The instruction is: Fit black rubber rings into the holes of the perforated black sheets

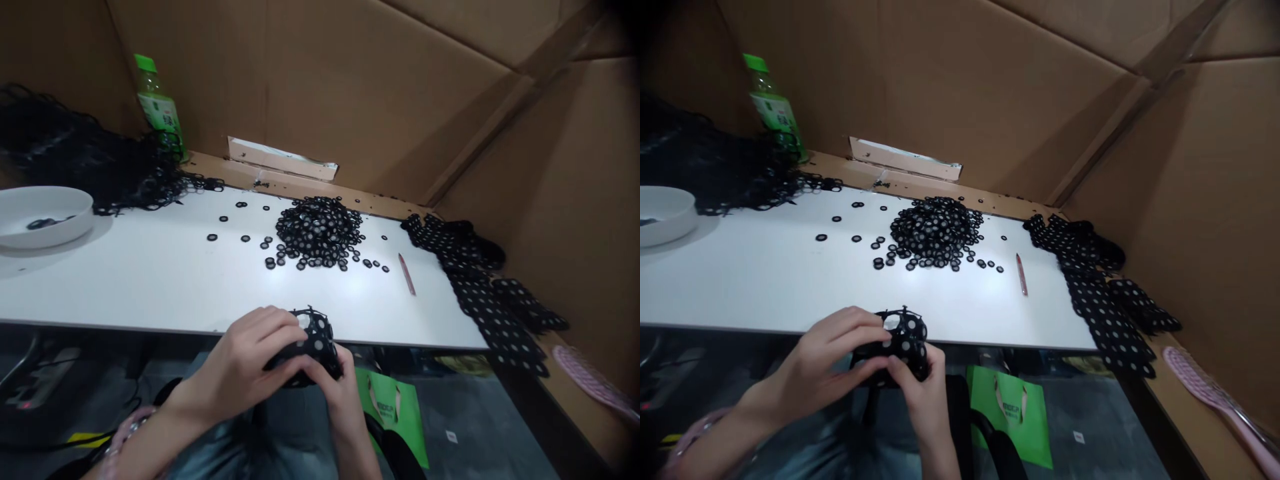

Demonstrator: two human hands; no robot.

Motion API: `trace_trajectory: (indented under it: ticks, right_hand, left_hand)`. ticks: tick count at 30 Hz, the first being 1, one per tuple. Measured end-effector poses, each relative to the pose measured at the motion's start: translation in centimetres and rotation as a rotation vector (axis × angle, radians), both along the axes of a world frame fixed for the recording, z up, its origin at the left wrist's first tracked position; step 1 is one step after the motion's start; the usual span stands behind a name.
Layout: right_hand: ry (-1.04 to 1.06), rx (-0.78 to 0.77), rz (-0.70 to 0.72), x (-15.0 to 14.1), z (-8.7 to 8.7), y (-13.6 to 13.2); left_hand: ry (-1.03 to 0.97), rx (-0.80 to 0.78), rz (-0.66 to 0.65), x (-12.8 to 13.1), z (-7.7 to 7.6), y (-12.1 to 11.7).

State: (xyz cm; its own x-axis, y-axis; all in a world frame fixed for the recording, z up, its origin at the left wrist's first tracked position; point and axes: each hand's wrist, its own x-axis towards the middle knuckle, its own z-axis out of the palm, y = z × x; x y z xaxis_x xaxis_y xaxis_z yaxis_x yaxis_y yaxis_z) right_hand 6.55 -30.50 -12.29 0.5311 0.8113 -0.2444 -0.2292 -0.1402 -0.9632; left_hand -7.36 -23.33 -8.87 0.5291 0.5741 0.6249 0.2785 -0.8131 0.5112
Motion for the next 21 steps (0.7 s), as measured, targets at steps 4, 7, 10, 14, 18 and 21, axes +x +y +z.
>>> trace_trajectory:
  ticks: [4, 7, 10, 14, 18, 21]
  right_hand:
    - [-0.09, 0.025, 0.009, 0.0, 0.8, -0.3]
    - [-0.11, 0.04, 0.024, 0.1, 0.8, -0.6]
    - [-0.118, 0.057, 0.038, 0.2, 0.7, -0.8]
    - [0.001, 0.049, 0.098, 0.0, 0.7, -0.9]
    - [0.093, 0.012, 0.11, 0.1, 0.9, -0.9]
    - [0.151, -0.033, 0.064, 0.5, 0.5, -0.7]
  left_hand:
    - [0.071, -0.286, -0.104, -0.5, 0.1, -0.5]
    - [0.044, -0.527, -0.152, -0.4, 0.1, -0.4]
    - [-0.018, -0.694, -0.139, 0.1, -0.2, -0.4]
    - [-0.187, -0.902, -0.02, 0.3, -0.6, 0.3]
    - [-0.296, -0.761, 0.191, -0.8, 0.4, 2.5]
    - [-0.357, -0.387, 0.446, -1.3, 1.6, 5.1]
